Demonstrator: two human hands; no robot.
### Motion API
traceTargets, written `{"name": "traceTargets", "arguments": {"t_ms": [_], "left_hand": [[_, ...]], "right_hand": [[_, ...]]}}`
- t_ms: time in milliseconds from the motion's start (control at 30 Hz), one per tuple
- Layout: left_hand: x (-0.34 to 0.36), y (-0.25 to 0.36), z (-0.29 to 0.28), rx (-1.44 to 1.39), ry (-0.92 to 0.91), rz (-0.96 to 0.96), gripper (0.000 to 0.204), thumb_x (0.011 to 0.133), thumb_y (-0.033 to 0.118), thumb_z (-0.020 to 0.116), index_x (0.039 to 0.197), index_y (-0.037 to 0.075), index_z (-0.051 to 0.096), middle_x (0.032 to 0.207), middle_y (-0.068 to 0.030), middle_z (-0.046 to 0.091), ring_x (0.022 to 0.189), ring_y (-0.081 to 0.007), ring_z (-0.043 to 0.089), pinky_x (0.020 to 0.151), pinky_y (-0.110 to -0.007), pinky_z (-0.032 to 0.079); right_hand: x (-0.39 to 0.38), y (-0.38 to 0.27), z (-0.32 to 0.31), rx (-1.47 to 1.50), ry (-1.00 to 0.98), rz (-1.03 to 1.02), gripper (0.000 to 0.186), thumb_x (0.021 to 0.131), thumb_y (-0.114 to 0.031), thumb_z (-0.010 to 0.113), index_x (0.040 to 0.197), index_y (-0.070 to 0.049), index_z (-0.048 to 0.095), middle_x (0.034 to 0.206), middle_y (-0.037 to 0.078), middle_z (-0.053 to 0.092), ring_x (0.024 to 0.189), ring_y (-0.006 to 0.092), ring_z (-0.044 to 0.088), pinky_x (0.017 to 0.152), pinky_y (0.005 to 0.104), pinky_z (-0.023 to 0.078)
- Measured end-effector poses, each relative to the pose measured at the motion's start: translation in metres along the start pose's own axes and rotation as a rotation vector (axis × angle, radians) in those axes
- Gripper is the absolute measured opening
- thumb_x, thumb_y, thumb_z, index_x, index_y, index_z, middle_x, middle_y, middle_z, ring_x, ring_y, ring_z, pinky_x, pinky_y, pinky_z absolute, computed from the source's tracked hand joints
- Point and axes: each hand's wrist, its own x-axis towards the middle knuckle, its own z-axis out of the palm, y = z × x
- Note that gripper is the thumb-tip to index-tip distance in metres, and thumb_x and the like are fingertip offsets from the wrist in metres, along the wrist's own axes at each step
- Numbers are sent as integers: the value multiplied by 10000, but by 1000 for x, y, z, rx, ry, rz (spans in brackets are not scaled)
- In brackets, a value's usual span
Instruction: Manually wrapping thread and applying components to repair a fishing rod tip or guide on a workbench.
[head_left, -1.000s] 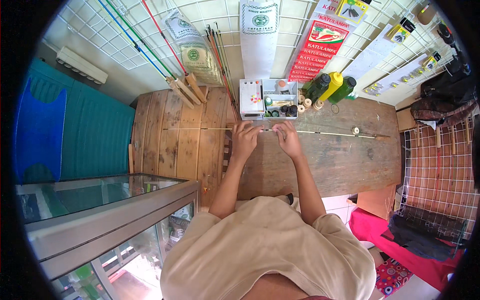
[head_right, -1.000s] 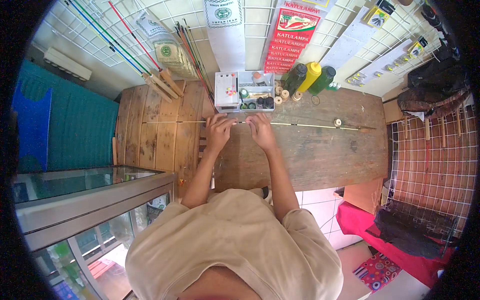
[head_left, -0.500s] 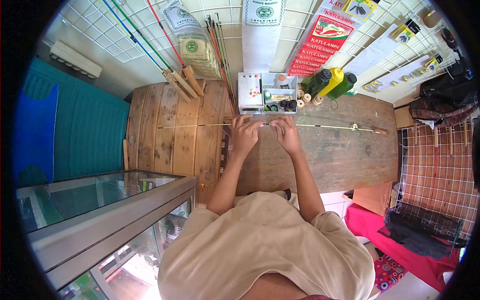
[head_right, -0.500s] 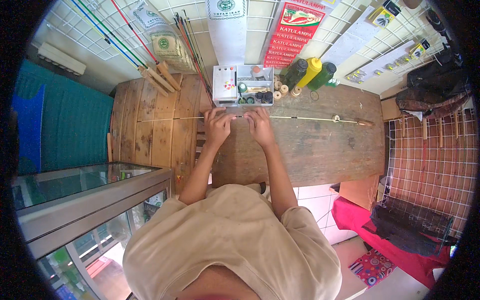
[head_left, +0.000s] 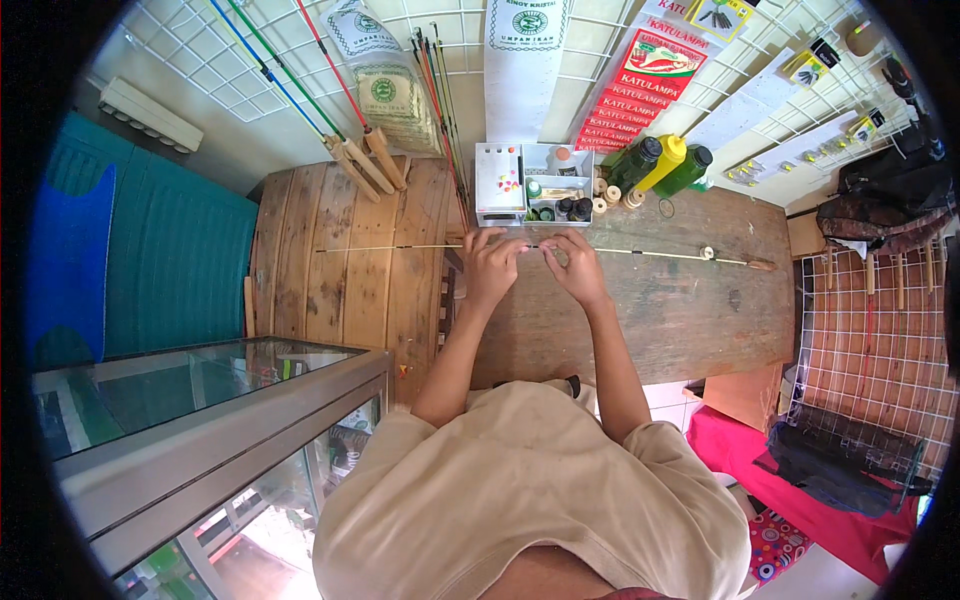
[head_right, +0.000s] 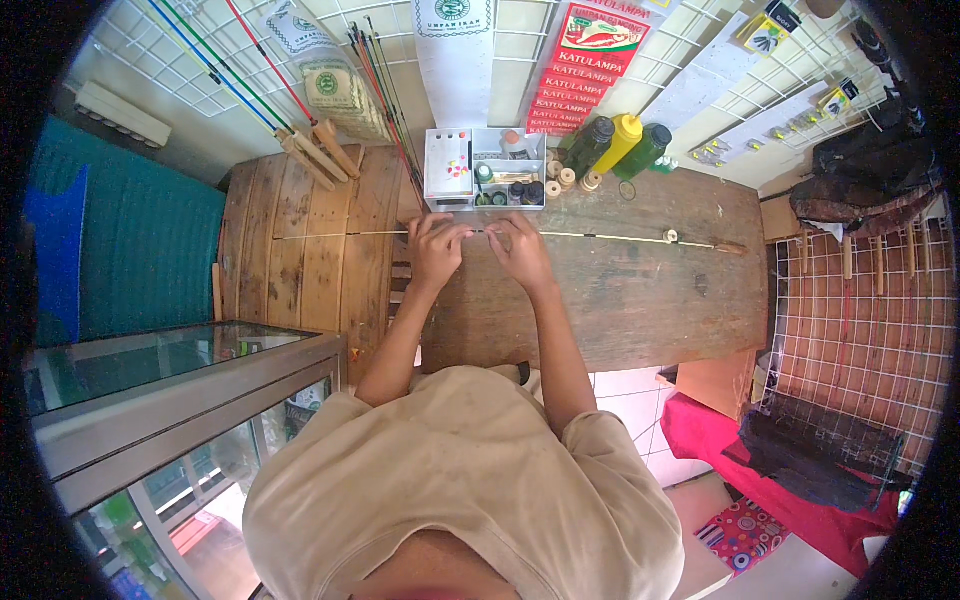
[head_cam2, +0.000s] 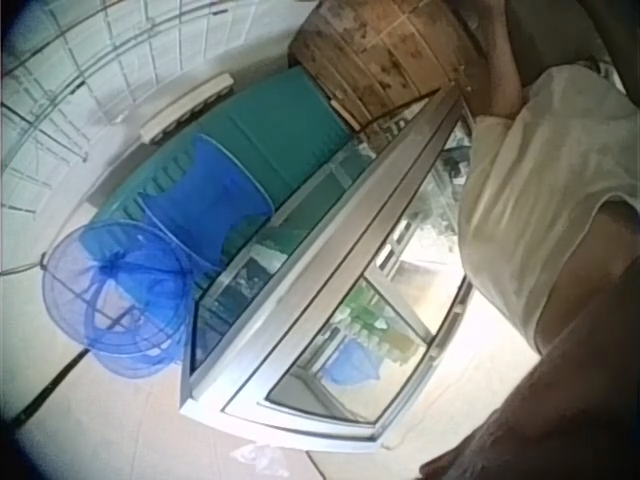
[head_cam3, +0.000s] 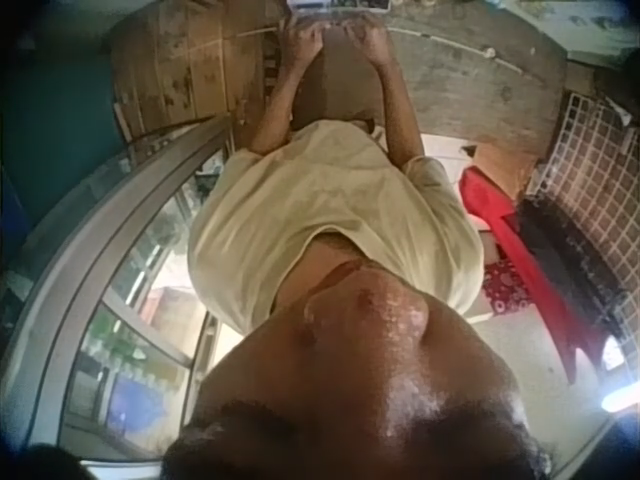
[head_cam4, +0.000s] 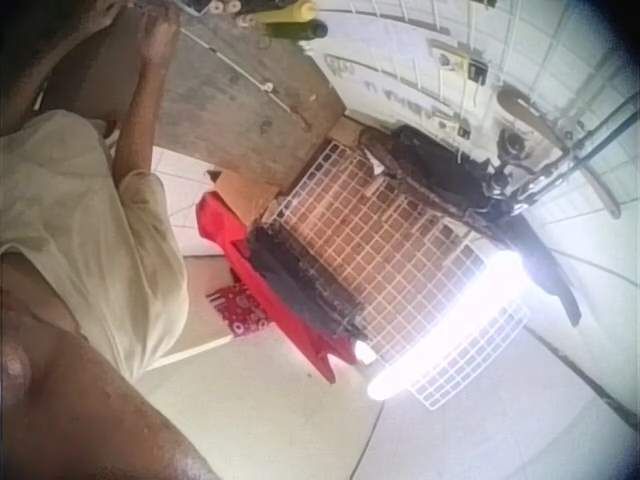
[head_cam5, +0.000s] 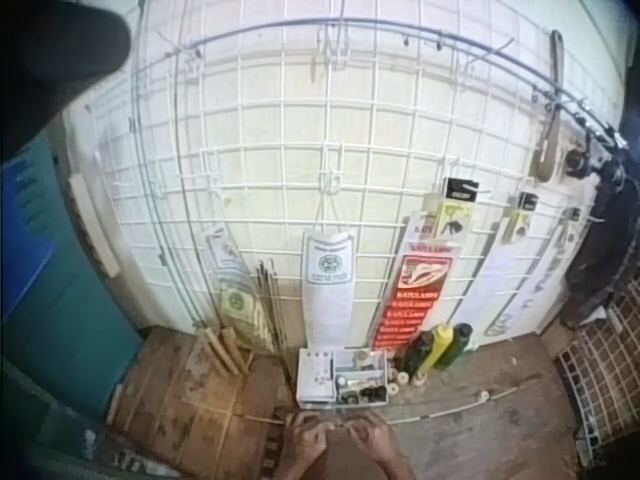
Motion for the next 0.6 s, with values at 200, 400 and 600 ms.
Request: {"name": "traceTargets", "arguments": {"t_ms": [200, 400, 600], "left_hand": [[2, 2, 0, -7, -4, -15, 93, 735, 73, 683, 784, 136, 731, 798, -12, 705, 910, -196, 603, 824, -345, 363], [1, 1, 2, -2, -15, -24, 76, 748, 90, 679, 782, 133, 731, 804, -17, 708, 912, -195, 603, 835, -344, 360], [3, 2, 3, 19, -33, -24, 48, 754, 128, 693, 785, 135, 730, 804, -27, 706, 919, -194, 607, 843, -346, 361]], "right_hand": [[1, -1, -1, -22, -4, 2, 125, 765, -55, 687, 883, -23, 661, 913, 112, 625, 845, 310, 615, 736, 388, 501], [2, 0, -2, -41, -25, -2, 128, 756, -59, 690, 877, -29, 663, 915, 106, 627, 853, 304, 614, 741, 386, 500], [4, -1, -2, -77, -18, -30, 110, 766, -82, 686, 865, -44, 659, 879, 92, 614, 833, 300, 604, 736, 395, 490]]}}
